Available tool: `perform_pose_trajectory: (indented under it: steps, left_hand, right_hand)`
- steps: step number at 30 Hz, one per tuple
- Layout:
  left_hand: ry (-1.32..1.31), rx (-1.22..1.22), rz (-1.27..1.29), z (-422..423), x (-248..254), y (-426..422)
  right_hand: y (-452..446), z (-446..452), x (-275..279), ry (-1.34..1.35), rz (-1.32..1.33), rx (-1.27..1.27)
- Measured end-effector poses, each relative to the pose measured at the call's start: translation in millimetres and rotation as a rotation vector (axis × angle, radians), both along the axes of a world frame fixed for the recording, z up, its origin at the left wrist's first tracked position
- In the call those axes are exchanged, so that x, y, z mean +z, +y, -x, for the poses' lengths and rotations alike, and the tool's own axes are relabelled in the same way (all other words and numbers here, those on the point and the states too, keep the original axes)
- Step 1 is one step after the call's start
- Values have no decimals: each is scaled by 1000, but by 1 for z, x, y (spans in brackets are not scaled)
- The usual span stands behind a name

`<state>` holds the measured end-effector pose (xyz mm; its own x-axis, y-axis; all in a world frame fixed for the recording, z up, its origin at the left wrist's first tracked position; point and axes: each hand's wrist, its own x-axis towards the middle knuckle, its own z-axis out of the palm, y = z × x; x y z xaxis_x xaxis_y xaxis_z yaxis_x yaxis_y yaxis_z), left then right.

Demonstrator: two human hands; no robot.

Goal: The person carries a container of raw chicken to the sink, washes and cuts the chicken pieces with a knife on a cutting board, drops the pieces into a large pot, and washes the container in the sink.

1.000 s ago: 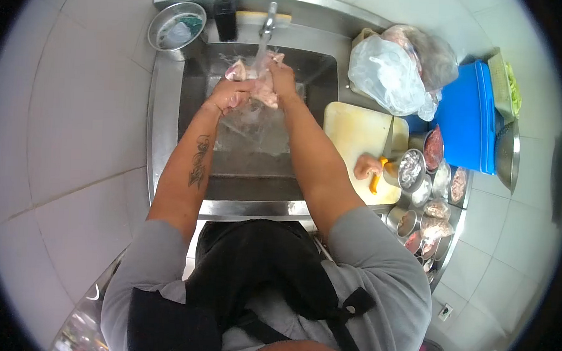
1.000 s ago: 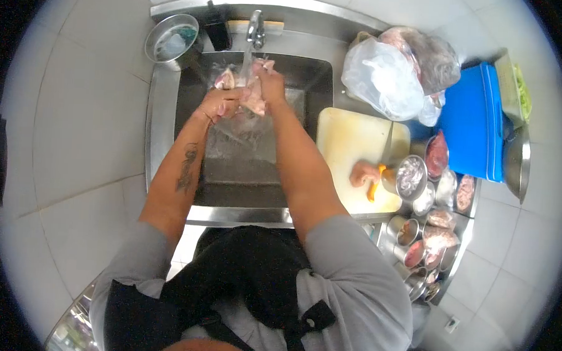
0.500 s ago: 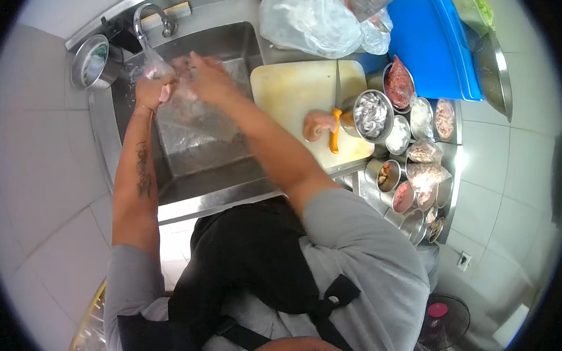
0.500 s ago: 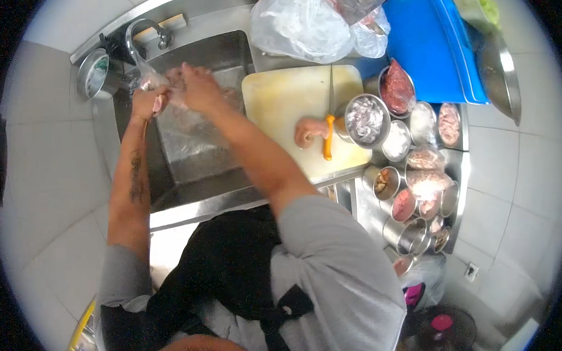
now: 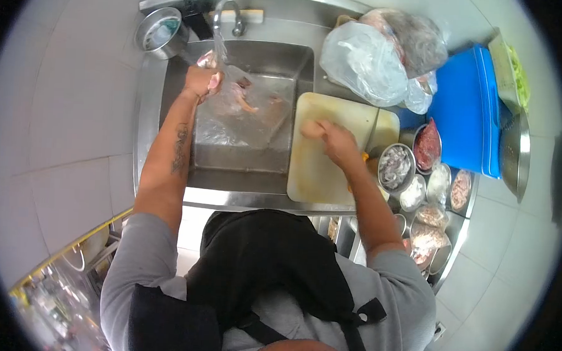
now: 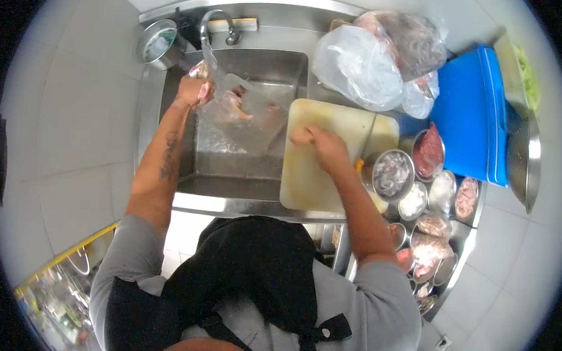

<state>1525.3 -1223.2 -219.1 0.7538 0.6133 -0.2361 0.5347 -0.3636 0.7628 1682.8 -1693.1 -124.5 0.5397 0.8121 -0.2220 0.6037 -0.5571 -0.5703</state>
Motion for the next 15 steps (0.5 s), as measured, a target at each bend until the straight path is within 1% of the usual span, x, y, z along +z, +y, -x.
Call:
perform_pose_trajectory:
  steps: [1, 3, 4, 6, 7, 8, 9, 10, 11, 12, 13, 14, 15]
  left_hand:
    - [7, 17, -6, 6, 11, -5]
    - [-357, 323, 475, 17, 40, -18]
    - [-361, 345, 468, 26, 50, -29]
    - [-417, 343, 580, 44, 61, -49]
    - [-427, 368, 570, 50, 52, -52]
    - [-359, 422, 460, 60, 33, -54]
    - [-280, 477, 352, 73, 20, -57]
    - [-266, 555, 368, 72, 42, -73]
    - [-231, 588, 466, 70, 70, -80]
    - [-204, 617, 574, 70, 79, -83]
    - [-189, 722, 567, 64, 39, -69]
    - [-182, 825, 558, 56, 0, -50]
    - [-187, 849, 566, 53, -6, -41]
  right_hand:
    - [43, 12, 17, 166, -114, -84]
    - [121, 21, -19, 378, -315, -189]
    - [169, 13, -83, 339, -483, -35]
    - [246, 37, -84, 902, -442, -272]
    - [283, 43, -100, 989, -488, -293]
    - [310, 49, -118, 1083, -529, -318]
    - [325, 51, -110, 1102, -513, -297]
    - [335, 51, -90, 1317, -493, -300]
    - [341, 54, -78, 1533, -455, -314]
    - [346, 51, -83, 1435, -363, -256]
    - [354, 46, -89, 1336, -277, -192]
    - [361, 45, -95, 1340, -250, -177]
    - [368, 43, -99, 1135, -296, -81]
